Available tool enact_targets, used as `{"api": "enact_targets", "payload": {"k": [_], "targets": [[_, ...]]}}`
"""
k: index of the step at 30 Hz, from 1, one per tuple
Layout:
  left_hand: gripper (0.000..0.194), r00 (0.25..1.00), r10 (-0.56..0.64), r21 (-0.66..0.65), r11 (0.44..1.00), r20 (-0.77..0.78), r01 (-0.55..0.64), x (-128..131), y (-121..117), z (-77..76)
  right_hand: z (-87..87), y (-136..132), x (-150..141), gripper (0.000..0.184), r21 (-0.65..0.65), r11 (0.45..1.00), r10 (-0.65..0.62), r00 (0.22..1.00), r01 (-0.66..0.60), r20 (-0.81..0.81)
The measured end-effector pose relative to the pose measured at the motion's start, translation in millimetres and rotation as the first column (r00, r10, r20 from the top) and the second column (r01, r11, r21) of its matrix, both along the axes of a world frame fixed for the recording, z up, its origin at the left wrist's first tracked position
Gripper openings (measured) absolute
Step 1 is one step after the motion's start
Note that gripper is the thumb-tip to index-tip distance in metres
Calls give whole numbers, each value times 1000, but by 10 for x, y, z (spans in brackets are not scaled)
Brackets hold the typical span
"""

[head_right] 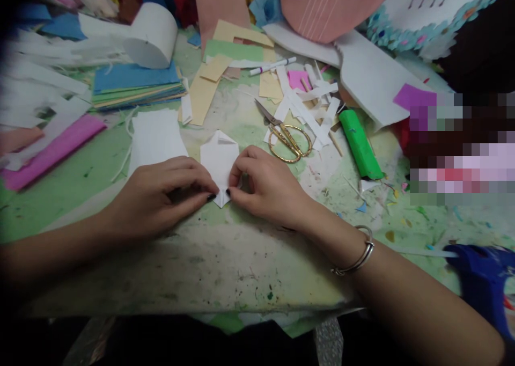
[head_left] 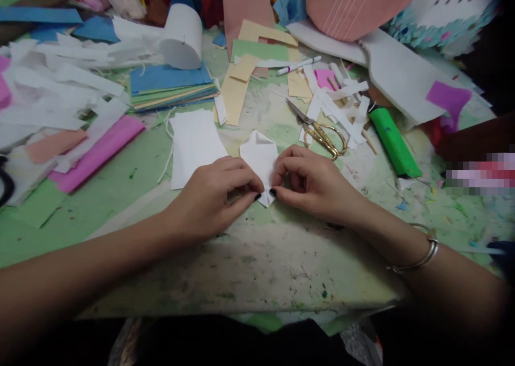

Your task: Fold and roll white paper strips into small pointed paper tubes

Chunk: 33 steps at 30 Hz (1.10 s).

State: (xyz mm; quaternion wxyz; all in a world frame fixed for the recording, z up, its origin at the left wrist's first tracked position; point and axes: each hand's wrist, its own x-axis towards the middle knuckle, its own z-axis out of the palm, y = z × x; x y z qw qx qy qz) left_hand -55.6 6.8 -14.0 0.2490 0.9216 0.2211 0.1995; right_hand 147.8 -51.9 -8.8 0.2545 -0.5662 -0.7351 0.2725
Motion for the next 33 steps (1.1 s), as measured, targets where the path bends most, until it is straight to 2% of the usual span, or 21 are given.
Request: {"api": "enact_targets", "payload": {"k": [7,20,30,33], "targets": [[8,994,76,-92,992,-75,-83,54,-19,34,-4,-3,11,2,8,1000,7,1000,-7,3],[8,993,76,-67,994,-93,-82,59,-26,29,-5,4,9,3,6,1000,11,1000,-11,3],[8,998,47,47,998,-48,-44,70,-36,-5,-24,4,12,3,26,1000,10,1000,-10,6],[10,999,23,164,986,28,-28,54,-57,-38,-21,5,14,2,21,1000,10,1000,-10,7]]}}
